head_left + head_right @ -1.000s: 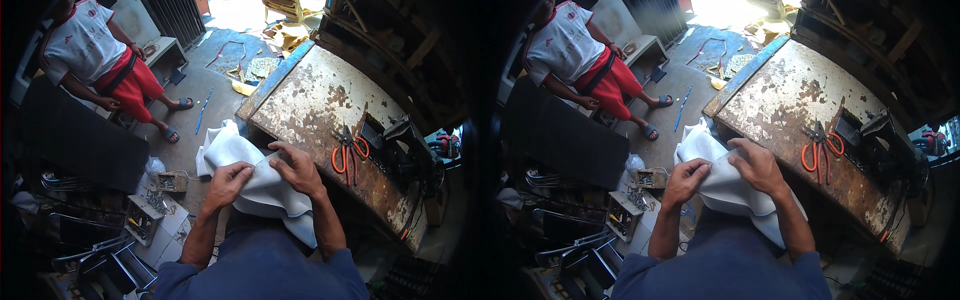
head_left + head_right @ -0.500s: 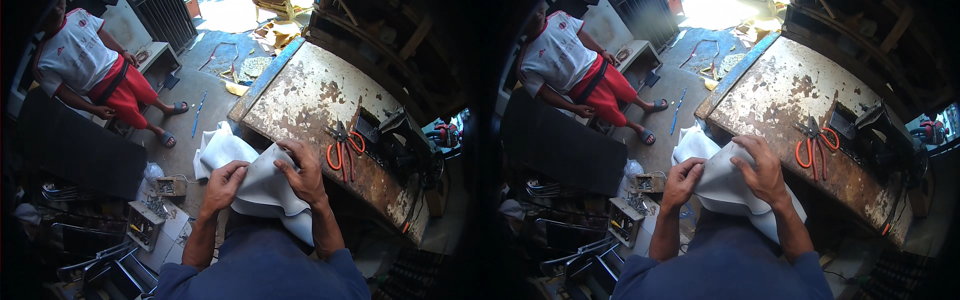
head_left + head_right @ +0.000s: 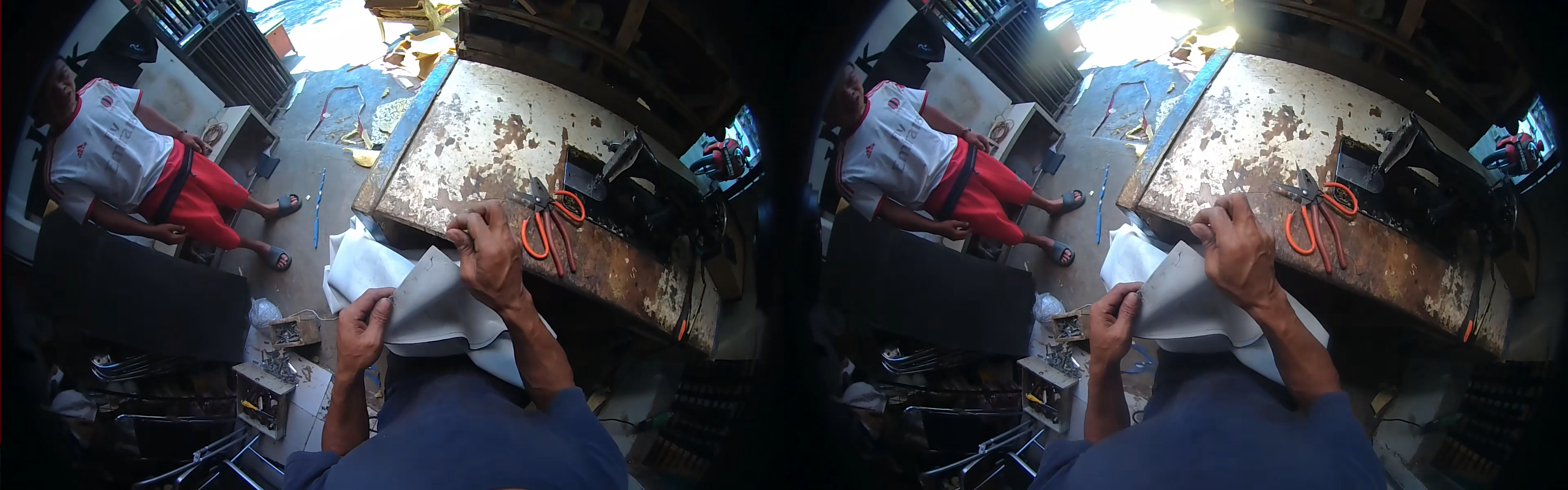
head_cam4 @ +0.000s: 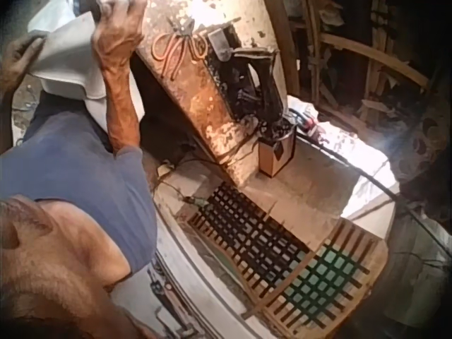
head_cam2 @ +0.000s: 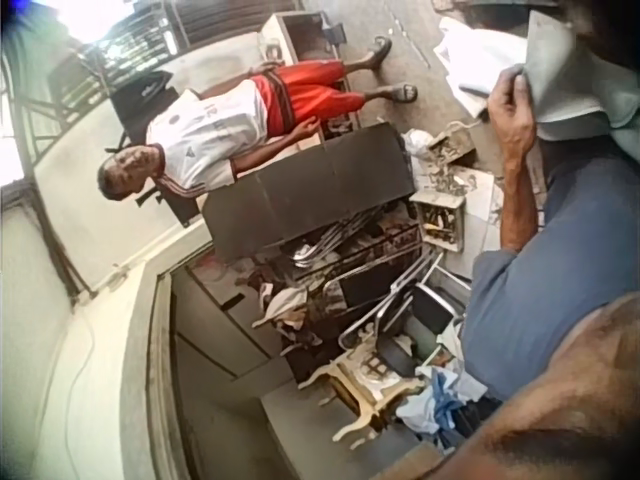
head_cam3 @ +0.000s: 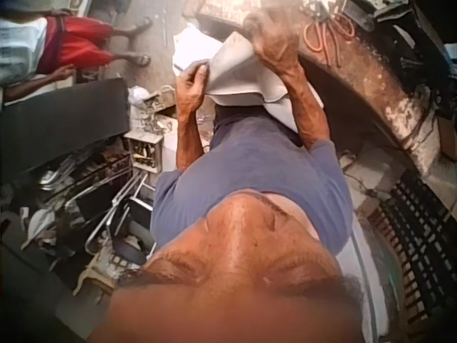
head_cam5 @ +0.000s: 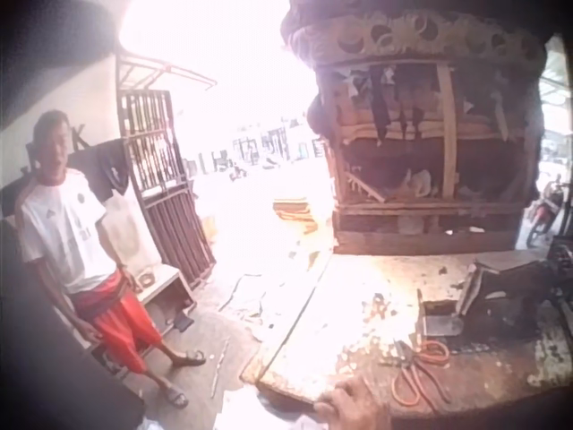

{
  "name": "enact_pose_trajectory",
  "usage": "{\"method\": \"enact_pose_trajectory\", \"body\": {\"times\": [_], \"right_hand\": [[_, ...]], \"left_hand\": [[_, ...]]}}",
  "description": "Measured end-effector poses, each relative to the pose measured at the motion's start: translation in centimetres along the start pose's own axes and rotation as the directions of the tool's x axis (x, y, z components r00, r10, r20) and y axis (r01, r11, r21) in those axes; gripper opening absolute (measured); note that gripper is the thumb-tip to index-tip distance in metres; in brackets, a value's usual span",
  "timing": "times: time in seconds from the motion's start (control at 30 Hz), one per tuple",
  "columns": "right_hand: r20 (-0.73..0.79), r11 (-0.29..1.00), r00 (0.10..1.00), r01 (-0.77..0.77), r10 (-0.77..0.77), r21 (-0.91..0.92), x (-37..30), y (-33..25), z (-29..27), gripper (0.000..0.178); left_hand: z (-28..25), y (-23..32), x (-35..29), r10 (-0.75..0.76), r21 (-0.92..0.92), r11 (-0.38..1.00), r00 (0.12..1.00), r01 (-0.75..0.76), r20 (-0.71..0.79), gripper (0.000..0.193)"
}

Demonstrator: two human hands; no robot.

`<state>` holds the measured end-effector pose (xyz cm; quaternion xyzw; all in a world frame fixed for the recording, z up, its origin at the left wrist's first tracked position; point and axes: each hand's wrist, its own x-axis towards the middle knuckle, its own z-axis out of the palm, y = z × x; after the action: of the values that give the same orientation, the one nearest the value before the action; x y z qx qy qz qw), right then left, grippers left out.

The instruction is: The person uses shears to cut a shape out of a white fabric sheet and then cuts a smaller piece of black fabric, working on a cluttered workbench in a shop environment.

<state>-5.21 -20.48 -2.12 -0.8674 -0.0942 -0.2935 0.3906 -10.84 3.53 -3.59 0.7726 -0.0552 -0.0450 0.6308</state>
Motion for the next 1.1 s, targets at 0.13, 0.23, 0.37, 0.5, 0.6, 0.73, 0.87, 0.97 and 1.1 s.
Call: {"method": "enact_pose_trajectory", "body": {"times": [0.13,0.23,0.37,0.5,0.6,0.73,0.87,0.97,1.1], "right_hand": [[0.054,0.980,0.998,0.014,-0.026,0.200,0.2,0.4,-1.8,0.019],[0.242,0.963,0.937,0.217,-0.251,0.160,0.1,-0.7,-1.7,0.028],[0.266,0.935,0.898,0.351,-0.350,0.043,0.0,-0.2,-0.8,0.022],[0.218,0.962,0.937,0.264,-0.272,0.066,0.2,-0.1,0.1,0.015],[0.218,0.972,0.948,0.213,-0.230,0.097,0.1,0.1,-0.3,0.015],[0.323,0.935,0.880,0.349,-0.349,0.060,0.5,0.1,-2.2,0.023],[0.391,0.896,0.827,0.443,-0.405,-0.010,0.7,-0.1,-1.9,0.019],[0.381,0.869,0.808,0.494,-0.450,-0.021,1.2,-0.3,-1.4,0.013],[0.353,0.886,0.830,0.463,-0.431,-0.008,1.2,-0.2,-0.1,0.011]], "left_hand": [[-0.2,-0.2,-0.2,0.019,0.001,1.000,1.000,-0.019,-0.016,0.029],[-0.3,0.0,-0.3,0.020,-0.009,1.000,1.000,-0.020,-0.009,0.028],[-0.2,0.1,-0.4,0.035,-0.010,0.999,0.999,-0.035,-0.014,0.026],[-0.2,0.2,-0.3,0.060,0.012,0.998,0.998,-0.060,0.004,0.025],[-0.6,0.0,-0.5,0.031,0.010,0.999,0.999,-0.032,0.007,0.025],[-0.5,-0.1,-0.5,0.047,-0.012,0.999,0.999,-0.047,0.019,0.024],[-0.5,-0.3,-0.6,0.051,-0.037,0.998,0.999,-0.051,0.018,0.023],[-0.6,-0.1,-0.6,0.078,0.005,0.997,0.997,-0.078,0.020,0.022],[-0.8,-0.1,-0.7,0.078,0.008,0.997,0.997,-0.079,0.024,0.023]]}}
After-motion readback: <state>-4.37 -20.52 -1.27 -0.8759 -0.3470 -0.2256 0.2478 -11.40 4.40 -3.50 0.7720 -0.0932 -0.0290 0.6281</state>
